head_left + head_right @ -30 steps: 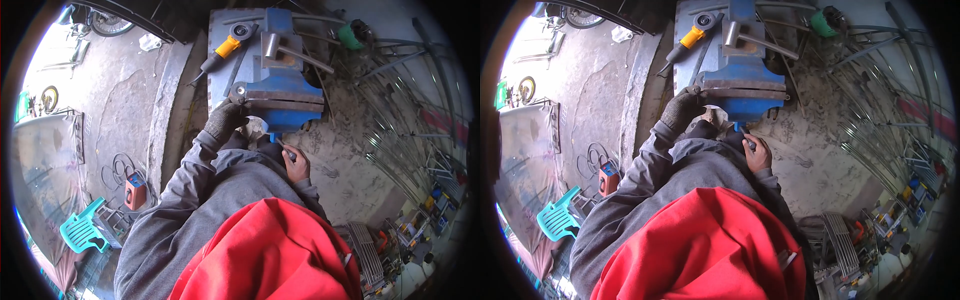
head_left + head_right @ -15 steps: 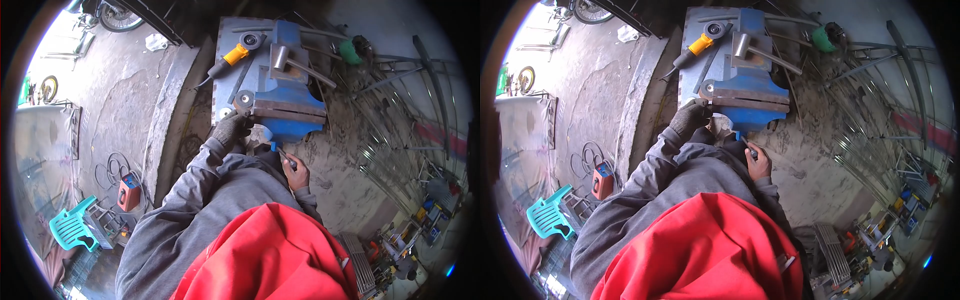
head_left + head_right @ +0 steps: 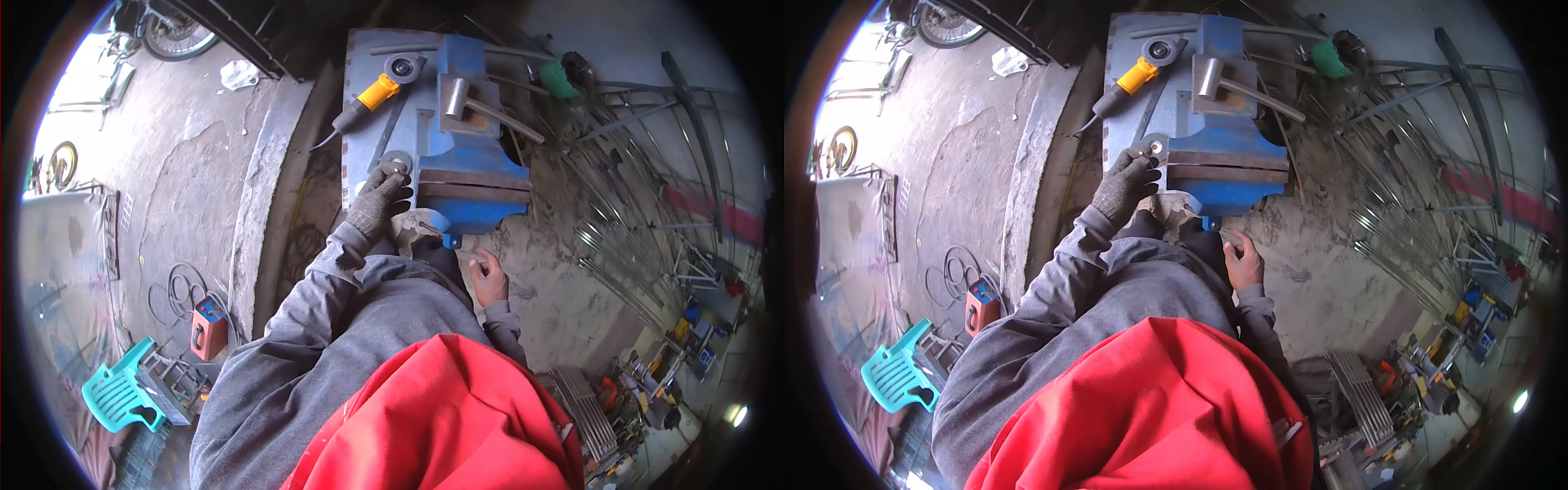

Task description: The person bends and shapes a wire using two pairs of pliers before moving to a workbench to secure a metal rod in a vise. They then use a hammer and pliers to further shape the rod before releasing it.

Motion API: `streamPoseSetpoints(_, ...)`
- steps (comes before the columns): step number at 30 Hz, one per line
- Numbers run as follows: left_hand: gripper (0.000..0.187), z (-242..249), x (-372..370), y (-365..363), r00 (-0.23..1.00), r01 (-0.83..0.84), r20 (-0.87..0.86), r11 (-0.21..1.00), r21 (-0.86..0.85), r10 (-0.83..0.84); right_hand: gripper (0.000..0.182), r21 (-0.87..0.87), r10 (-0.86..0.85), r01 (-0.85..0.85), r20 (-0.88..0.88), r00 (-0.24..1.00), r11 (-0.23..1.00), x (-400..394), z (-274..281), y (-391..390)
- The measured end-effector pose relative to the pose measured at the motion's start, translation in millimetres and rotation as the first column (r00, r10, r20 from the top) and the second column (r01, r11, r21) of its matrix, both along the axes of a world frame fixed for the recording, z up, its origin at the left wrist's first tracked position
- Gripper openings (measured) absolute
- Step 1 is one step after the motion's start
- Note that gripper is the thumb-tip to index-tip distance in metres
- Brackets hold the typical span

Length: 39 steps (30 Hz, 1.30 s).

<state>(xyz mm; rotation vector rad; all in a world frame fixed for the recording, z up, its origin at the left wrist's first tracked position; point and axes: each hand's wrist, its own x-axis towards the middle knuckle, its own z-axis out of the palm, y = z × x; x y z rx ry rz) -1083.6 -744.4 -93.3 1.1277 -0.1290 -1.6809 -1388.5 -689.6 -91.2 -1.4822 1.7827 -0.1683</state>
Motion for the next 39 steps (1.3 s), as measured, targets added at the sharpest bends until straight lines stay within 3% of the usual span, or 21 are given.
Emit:
streamPoseSetpoints(4,0.014,3,6,-20,0.988,-0.057,-0.148,0.998,-0.027,0.053,0.037,-0.035,-0.075,0.076,0.012,0.997,0.997,-17,-6,7)
streamPoseSetpoints(5,0.013,1,7,-25,1.0,-0.008,-0.003,0.994,-0.109,0.008,0.036,-0.048,-0.103,0.106,0.046,0.994,0.993,-24,-11,9)
streamPoseSetpoints(7,0.013,4,9,-31,0.994,0.038,0.105,0.984,-0.173,-0.02,0.035,-0.036,-0.17,0.175,0.1,0.98,0.984,-39,-24,6)
streamPoseSetpoints(9,0.014,12,12,-39,0.997,-0.038,-0.076,0.998,-0.051,0.034,0.035,0.039,-0.303,0.302,0.218,0.928,0.952,-57,-31,1)
streamPoseSetpoints(10,0.017,17,10,-41,0.996,-0.054,-0.071,0.997,-0.05,0.05,0.035,0.04,-0.322,0.322,0.211,0.923,0.946,-60,-28,-8)
streamPoseSetpoints(12,0.015,16,6,-39,0.992,-0.01,0.124,0.987,-0.163,0.031,0.036,0.212,-0.54,0.499,0.246,0.805,0.841,-72,-30,-30)
streamPoseSetpoints(13,0.027,13,4,-38,0.976,-0.023,0.214,0.993,-0.119,0.048,0.036,0.215,-0.552,0.51,0.244,0.798,0.833,-87,-53,-40)
streamPoseSetpoints(14,0.031,15,3,-37,0.992,-0.077,0.1,0.997,-0.023,0.079,0.036,0.136,-0.446,0.427,0.177,0.877,0.894,-108,-96,-46)
streamPoseSetpoints(16,0.032,17,-6,-27,0.948,-0.066,0.307,0.995,-0.068,0.084,0.036,0.077,-0.333,0.325,0.119,0.935,0.942,-121,-132,-63)
streamPoseSetpoints(18,0.031,15,-12,-13,0.918,-0.103,0.38,0.993,-0.056,0.116,0.042,0.133,-0.156,0.173,-0.131,0.979,0.976,-109,-146,-87)
streamPoseSetpoints(20,0.029,30,-29,-3,0.897,-0.167,0.412,0.986,-0.023,0.162,0.047,0.158,-0.053,0.078,-0.157,0.986,0.984,-101,-172,-107)
streamPoseSetpoints(22,0.023,55,-48,6,0.872,-0.367,0.381,0.926,0.09,0.308,0.059,0.229,0.087,-0.015,-0.306,0.948,0.973,-86,-183,-124)
streamPoseSetpoints(23,0.023,59,-56,17,0.855,-0.379,0.414,0.921,0.085,0.314,0.077,0.314,0.131,-0.034,-0.292,0.947,0.949,-80,-188,-133)
streamPoseSetpoints(25,0.019,58,-69,39,0.862,-0.427,0.345,0.899,0.102,0.37,0.078,0.321,0.195,-0.092,-0.304,0.933,0.943,-76,-211,-140)
streamPoseSetpoints(30,0.017,77,-126,43,0.862,-0.473,0.297,0.863,0.177,0.411,0.079,0.072,0.329,-0.326,-0.352,0.876,0.943,-98,-273,-124)
streamPoseSetpoints(32,0.02,75,-138,36,0.872,-0.451,0.276,0.882,0.137,0.403,0.08,-0.185,0.407,-0.528,-0.448,0.796,0.829,-127,-317,-116)
streamPoseSetpoints(34,0.025,85,-146,18,0.864,-0.412,0.394,0.89,0.195,0.313,0.08,-0.373,0.433,-0.619,-0.472,0.768,0.691,-160,-338,-111)
streamPoseSetpoints(35,0.025,93,-150,7,0.856,-0.451,0.353,0.878,0.158,0.377,0.074,-0.217,0.388,-0.37,0.042,0.921,0.903,-162,-273,-129)
streamPoseSetpoints(36,0.025,90,-149,4,0.863,-0.471,0.245,0.879,0.071,0.443,0.067,0.065,0.043,-0.08,0.446,0.894,0.995,-156,-188,-153)
streamPoseSetpoints(38,0.026,83,-143,1,0.883,-0.433,0.199,0.902,-0.004,0.425,0.055,0.358,-0.199,0.105,0.236,0.951,0.928,-158,-114,-179)
streamPoseSetpoints(39,0.026,81,-142,-3,0.875,-0.449,0.198,0.893,-0.013,0.442,0.05,0.326,-0.196,0.072,0.365,0.91,0.943,-159,-80,-188)
